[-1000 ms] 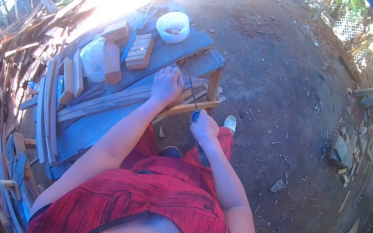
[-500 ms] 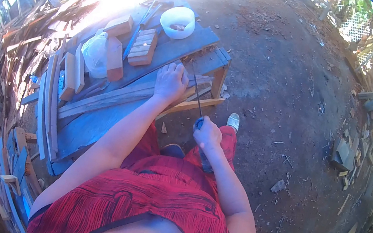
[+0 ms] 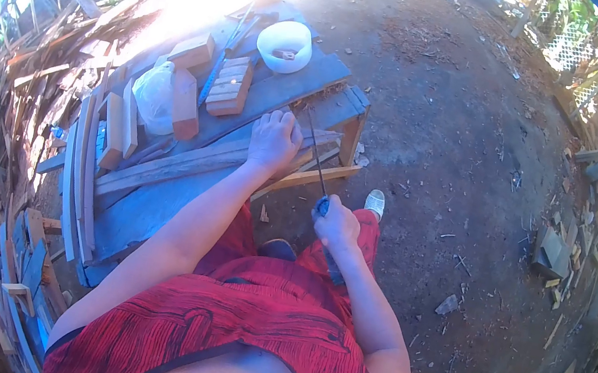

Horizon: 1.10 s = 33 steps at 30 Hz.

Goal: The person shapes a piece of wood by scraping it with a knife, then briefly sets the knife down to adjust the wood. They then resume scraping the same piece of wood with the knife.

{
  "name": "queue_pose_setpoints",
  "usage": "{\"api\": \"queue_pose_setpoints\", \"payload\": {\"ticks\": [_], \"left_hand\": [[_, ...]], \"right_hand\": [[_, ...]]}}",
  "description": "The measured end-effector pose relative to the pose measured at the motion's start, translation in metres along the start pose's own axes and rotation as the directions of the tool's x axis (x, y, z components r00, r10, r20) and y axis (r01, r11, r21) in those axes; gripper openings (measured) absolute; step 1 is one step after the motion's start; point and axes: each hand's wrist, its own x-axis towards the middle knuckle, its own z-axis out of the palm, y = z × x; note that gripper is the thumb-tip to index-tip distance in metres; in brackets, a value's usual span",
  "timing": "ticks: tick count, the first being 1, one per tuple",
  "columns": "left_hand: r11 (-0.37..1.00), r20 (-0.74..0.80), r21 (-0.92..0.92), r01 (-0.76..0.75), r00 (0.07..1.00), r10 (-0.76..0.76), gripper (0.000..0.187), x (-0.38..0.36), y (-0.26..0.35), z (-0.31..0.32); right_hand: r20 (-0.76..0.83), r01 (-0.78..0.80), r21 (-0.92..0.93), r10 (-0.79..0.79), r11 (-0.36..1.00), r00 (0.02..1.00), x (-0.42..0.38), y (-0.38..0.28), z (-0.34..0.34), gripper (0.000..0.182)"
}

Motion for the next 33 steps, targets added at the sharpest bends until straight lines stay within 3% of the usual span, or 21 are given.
{"api": "queue_pose_setpoints", "payload": {"ticks": [12,14,23,33], "left_hand": [[1.000,-0.052,-0.019,-0.015,0.999,0.014,0.013,0.001,0.000,0.000],[0.999,0.017,0.005,0.031,0.999,-0.032,0.016,-0.001,0.000,-0.001],[1.000,0.006,-0.005,0.020,1.000,-0.020,0.015,0.000,0.000,-0.001],[0.997,-0.061,0.054,0.057,0.997,-0.054,0.016,0.001,-0.002,0.002]], "right_hand": [[-0.074,0.037,-0.009,-0.038,0.999,0.997,0.035,-0.015,0.006,0.030],[-0.073,0.016,-0.019,-0.017,1.000,0.997,0.029,-0.014,0.008,0.030],[-0.013,-0.033,0.025,0.033,0.999,0.999,-0.027,0.014,0.012,0.037],[-0.021,0.002,0.010,-0.002,1.000,1.000,0.013,-0.005,0.004,0.035]]}}
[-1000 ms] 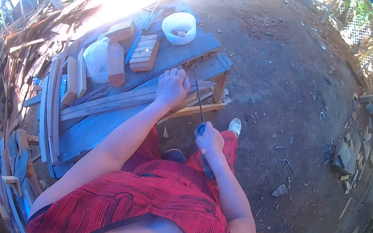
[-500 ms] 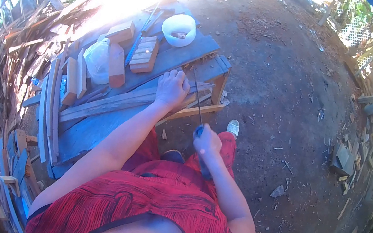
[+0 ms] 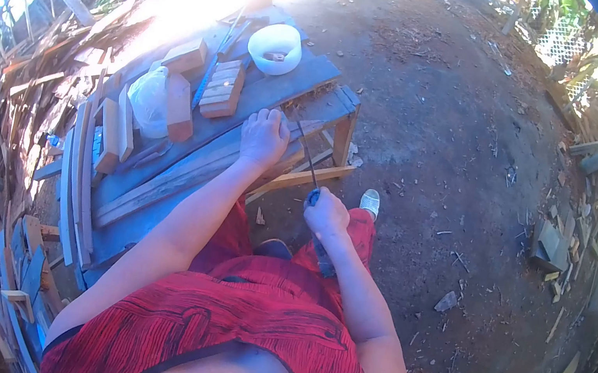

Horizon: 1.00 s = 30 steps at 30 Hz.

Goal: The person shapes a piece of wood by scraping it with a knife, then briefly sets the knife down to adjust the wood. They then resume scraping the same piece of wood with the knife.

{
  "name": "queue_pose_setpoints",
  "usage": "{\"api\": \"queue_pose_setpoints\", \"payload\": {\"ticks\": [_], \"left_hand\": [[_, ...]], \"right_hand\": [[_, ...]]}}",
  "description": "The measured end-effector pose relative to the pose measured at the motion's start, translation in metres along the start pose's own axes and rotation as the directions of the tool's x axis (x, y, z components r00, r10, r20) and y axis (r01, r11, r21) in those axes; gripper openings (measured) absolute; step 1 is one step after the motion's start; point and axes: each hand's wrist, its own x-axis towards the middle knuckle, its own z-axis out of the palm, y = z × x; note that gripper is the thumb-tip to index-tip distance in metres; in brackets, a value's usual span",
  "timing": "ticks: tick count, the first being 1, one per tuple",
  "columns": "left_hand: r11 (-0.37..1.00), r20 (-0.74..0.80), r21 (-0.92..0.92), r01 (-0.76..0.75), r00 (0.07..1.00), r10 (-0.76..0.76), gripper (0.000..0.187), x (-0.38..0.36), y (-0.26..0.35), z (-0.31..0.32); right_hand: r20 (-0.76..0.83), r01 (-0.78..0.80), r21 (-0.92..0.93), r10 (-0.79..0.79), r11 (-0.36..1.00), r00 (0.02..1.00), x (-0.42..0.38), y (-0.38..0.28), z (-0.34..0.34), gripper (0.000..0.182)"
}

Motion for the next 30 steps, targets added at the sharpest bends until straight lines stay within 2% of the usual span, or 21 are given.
{"api": "queue_pose_setpoints", "payload": {"ticks": [5,10,13,19,23,26,30], "left_hand": [[1.000,0.022,0.009,-0.030,0.999,0.029,0.015,-0.002,-0.001,-0.001],[0.999,0.022,-0.021,-0.047,0.999,0.048,0.014,-0.002,-0.002,-0.002],[0.998,0.017,-0.036,-0.058,0.998,0.059,0.014,-0.005,-0.002,0.000],[0.997,0.010,-0.047,-0.062,0.998,0.063,0.014,-0.001,-0.002,-0.001],[1.000,0.048,-0.017,-0.020,0.999,0.021,0.015,-0.002,0.001,-0.007],[0.999,0.010,-0.031,-0.035,0.999,0.035,0.015,-0.003,0.000,-0.004],[0.999,0.039,-0.031,-0.032,0.999,0.033,0.015,-0.005,0.000,-0.005]], "right_hand": [[0.018,0.039,-0.007,-0.039,0.999,0.999,-0.015,0.004,-0.009,0.035],[0.032,0.011,-0.029,-0.010,1.000,0.999,-0.022,0.001,-0.009,0.033],[-0.016,0.064,0.007,-0.064,0.998,0.998,-0.006,-0.007,-0.006,0.031],[-0.039,0.051,0.016,-0.050,0.999,0.998,0.029,-0.017,0.000,0.036],[-0.037,0.042,0.014,-0.042,0.999,0.998,0.015,-0.006,0.010,0.036],[-0.032,-0.007,0.012,0.007,1.000,0.999,-0.019,0.012,0.019,0.037],[-0.004,-0.015,0.019,0.015,1.000,1.000,-0.041,0.019,0.017,0.035]]}}
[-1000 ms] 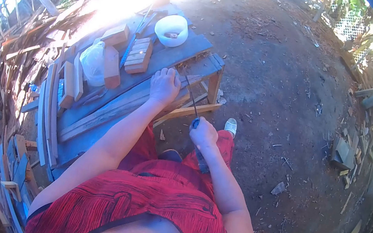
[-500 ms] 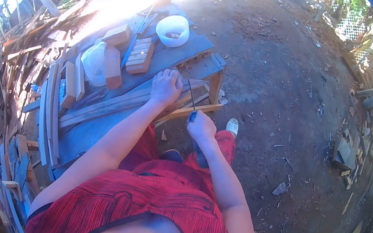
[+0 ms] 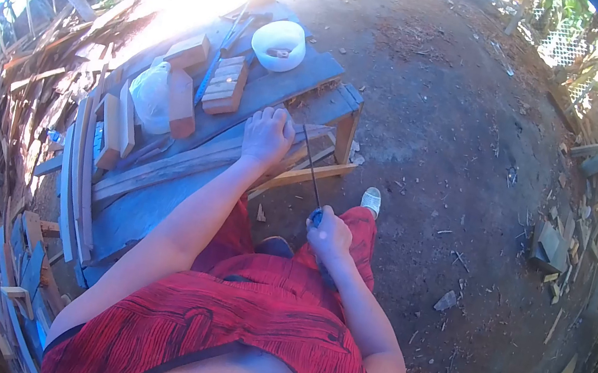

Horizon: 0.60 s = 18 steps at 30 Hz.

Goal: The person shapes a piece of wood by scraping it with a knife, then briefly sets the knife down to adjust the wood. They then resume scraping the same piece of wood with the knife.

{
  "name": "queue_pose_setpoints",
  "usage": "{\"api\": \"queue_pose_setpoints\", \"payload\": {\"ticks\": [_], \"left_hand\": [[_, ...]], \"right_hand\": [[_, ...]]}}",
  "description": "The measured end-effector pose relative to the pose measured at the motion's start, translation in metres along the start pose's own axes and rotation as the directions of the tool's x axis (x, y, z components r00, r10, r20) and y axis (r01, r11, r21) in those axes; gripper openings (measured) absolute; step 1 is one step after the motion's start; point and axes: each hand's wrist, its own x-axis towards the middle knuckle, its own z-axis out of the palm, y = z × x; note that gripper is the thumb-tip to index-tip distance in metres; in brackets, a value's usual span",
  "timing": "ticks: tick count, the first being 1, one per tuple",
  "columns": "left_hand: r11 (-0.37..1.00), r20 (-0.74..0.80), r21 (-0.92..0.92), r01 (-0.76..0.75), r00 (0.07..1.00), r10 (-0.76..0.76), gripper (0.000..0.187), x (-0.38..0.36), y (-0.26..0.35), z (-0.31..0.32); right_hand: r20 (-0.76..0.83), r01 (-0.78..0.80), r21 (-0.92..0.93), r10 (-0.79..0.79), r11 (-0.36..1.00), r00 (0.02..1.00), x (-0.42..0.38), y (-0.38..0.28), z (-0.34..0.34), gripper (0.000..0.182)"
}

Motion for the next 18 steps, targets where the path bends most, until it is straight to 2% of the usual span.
{"api": "queue_pose_setpoints", "payload": {"ticks": [14,18], "left_hand": [[1.000,0.030,0.002,0.002,1.000,-0.002,0.016,0.003,0.000,-0.003],[1.000,0.029,-0.001,0.002,1.000,-0.002,0.016,0.003,0.001,-0.001]], "right_hand": [[0.043,0.027,-0.040,-0.025,0.999,0.999,-0.001,-0.009,-0.015,0.037],[-0.018,0.044,-0.025,-0.044,0.999,0.999,0.028,-0.023,-0.017,0.036]]}}
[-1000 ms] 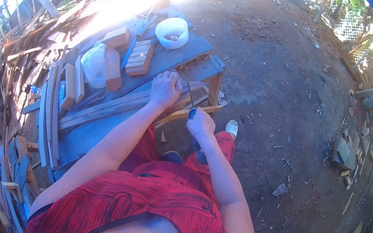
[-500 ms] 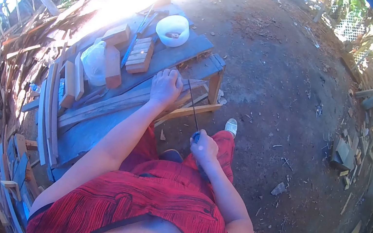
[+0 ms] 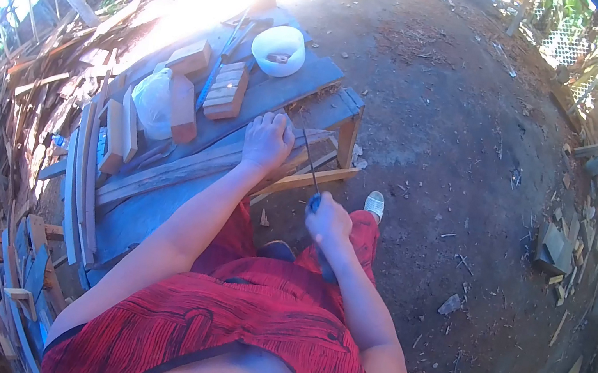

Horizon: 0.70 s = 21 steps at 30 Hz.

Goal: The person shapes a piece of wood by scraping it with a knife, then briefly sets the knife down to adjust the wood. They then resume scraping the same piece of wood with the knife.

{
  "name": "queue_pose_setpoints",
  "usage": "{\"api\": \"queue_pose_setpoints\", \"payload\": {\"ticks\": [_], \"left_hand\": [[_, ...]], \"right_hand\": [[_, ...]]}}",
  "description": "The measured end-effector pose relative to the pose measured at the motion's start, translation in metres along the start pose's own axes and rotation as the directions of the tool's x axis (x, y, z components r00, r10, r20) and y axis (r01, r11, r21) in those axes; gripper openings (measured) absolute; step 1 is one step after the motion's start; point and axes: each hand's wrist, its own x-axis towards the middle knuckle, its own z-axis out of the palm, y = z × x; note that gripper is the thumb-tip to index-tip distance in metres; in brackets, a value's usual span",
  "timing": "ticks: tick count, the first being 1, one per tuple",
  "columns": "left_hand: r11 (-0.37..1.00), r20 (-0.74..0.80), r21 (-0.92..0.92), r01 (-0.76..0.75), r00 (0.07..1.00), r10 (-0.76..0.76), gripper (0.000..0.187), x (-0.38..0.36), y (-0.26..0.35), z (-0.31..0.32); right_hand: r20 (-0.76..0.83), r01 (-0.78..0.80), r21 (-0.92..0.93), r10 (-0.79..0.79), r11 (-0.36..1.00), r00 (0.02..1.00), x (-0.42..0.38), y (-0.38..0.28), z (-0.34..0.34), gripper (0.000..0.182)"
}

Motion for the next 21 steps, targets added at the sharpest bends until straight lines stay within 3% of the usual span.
{"api": "queue_pose_setpoints", "payload": {"ticks": [5,7,16,21], "left_hand": [[1.000,0.003,-0.003,-0.012,1.000,0.012,0.016,0.000,-0.003,0.000],[1.000,-0.004,-0.008,-0.007,1.000,0.007,0.016,0.000,-0.001,0.000],[1.000,-0.025,-0.016,0.006,1.000,-0.006,0.015,0.001,-0.003,0.003],[1.000,-0.028,-0.015,-0.016,0.999,0.016,0.015,0.000,-0.004,0.002]], "right_hand": [[-0.025,0.007,0.014,-0.007,1.000,1.000,0.055,-0.011,0.009,0.036],[-0.006,-0.028,-0.009,0.028,1.000,1.000,0.050,-0.017,0.003,0.029],[-0.027,-0.050,0.011,0.051,0.999,0.998,-0.007,0.009,0.011,0.032],[-0.046,-0.008,0.017,0.009,1.000,0.999,0.034,-0.006,0.013,0.031]]}}
